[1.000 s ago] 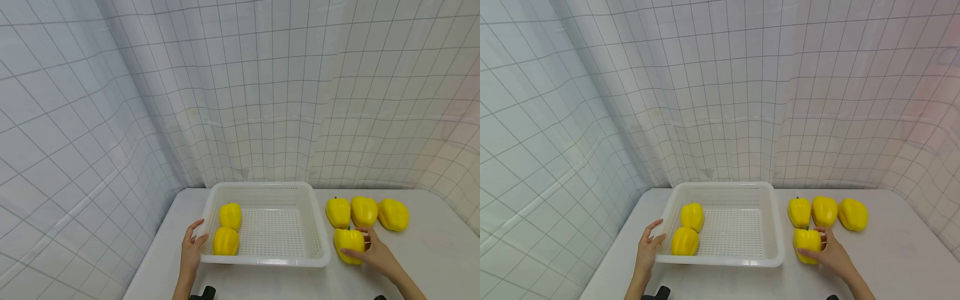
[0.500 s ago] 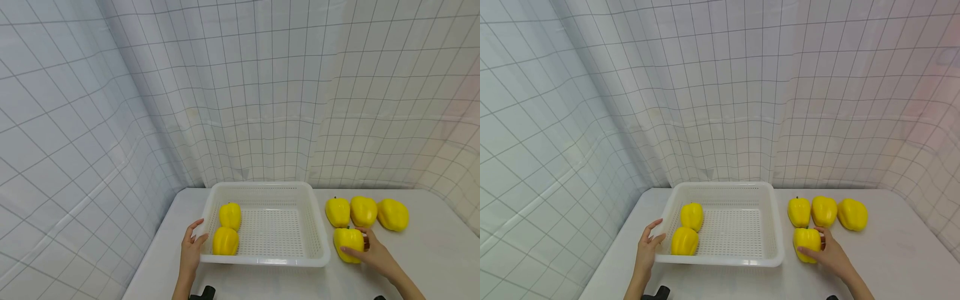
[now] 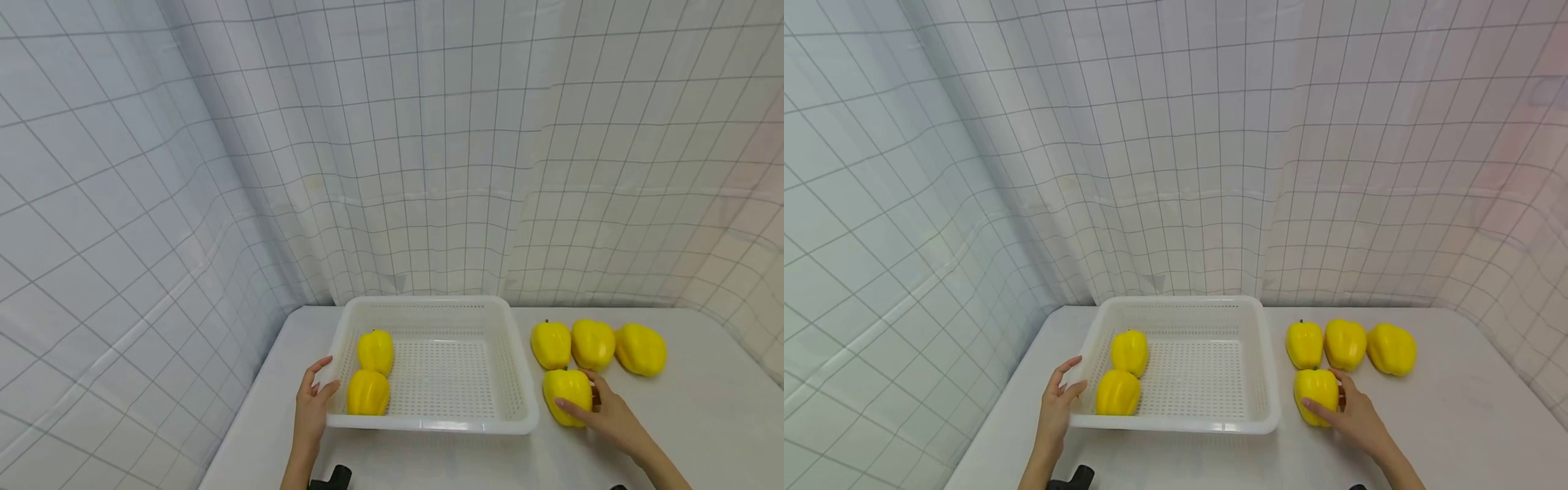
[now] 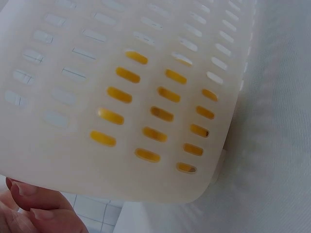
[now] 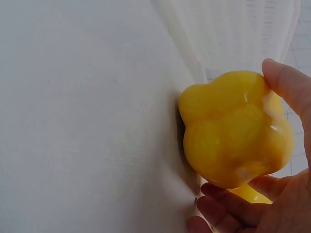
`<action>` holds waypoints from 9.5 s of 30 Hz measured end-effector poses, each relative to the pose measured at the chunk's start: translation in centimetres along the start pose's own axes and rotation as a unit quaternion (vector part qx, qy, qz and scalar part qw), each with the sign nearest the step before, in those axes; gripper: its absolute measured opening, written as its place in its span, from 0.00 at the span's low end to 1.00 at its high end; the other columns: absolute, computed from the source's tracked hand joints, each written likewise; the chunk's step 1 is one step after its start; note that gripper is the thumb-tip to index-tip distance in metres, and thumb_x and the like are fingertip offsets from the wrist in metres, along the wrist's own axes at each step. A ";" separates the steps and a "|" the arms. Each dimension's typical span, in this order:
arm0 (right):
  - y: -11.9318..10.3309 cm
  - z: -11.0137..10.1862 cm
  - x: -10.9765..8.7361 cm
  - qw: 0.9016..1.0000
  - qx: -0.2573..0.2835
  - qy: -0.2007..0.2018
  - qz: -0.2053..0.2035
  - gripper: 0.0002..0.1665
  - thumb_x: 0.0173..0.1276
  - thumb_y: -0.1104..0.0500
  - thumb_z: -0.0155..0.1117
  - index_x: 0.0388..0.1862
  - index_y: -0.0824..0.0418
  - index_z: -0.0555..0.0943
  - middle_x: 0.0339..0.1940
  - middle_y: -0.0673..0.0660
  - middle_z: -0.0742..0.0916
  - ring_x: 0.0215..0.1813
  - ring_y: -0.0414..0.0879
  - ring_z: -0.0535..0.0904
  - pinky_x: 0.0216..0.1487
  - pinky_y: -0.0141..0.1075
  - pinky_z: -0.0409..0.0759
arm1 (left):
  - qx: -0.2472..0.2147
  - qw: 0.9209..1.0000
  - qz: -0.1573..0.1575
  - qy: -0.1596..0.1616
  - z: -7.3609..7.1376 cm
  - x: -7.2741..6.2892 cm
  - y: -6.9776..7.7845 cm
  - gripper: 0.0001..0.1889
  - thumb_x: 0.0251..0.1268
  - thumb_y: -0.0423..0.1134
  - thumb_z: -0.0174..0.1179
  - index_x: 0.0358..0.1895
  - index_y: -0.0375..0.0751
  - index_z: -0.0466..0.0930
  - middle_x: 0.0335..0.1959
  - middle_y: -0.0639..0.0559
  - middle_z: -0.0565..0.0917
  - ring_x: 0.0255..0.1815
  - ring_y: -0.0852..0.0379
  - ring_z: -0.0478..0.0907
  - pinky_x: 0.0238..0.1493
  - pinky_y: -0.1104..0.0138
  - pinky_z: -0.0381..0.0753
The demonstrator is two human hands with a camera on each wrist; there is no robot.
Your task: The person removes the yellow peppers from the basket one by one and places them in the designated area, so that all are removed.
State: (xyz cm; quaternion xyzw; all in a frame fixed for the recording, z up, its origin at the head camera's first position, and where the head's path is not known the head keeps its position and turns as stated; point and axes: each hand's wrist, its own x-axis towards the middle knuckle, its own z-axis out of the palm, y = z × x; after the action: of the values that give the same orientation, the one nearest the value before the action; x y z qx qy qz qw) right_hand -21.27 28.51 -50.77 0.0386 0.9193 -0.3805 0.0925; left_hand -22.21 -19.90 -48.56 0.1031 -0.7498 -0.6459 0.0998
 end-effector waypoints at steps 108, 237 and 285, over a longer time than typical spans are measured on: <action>-23.1 4.9 1.3 0.924 -0.041 0.009 -0.381 0.11 0.66 0.52 0.62 0.42 0.56 0.82 0.39 0.47 0.85 0.43 0.48 0.80 0.45 0.42 0.76 | 0.003 1.000 -0.003 -0.003 -0.1 0.2 -0.2 0.23 0.66 0.33 0.52 0.64 0.47 0.68 0.56 0.39 0.75 0.48 0.48 0.74 0.43 0.65 0.73; -26.7 15.9 8.6 0.920 0.047 -0.367 -0.127 0.28 0.55 0.49 0.71 0.50 0.59 0.72 0.40 0.56 0.78 0.35 0.50 0.78 0.39 0.44 0.79 | 0.000 1.000 -0.008 0.002 0.1 0.2 -0.2 0.23 0.66 0.33 0.52 0.64 0.46 0.69 0.60 0.42 0.72 0.47 0.48 0.73 0.42 0.66 0.75; -25.3 9.3 7.2 0.932 0.170 -0.239 -0.211 0.31 0.59 0.47 0.65 0.56 0.64 0.72 0.45 0.58 0.77 0.44 0.50 0.75 0.45 0.40 0.75 | 0.003 1.000 0.011 0.013 0.0 0.3 -0.3 0.23 0.64 0.33 0.55 0.63 0.44 0.70 0.59 0.42 0.73 0.45 0.52 0.73 0.43 0.65 0.71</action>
State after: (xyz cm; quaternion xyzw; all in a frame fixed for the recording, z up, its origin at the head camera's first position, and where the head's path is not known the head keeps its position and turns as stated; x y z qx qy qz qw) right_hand -30.59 4.04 -41.06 -0.2334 0.7784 -0.5400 0.2190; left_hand -22.49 -19.98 -48.81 0.1033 -0.7512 -0.6414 0.1167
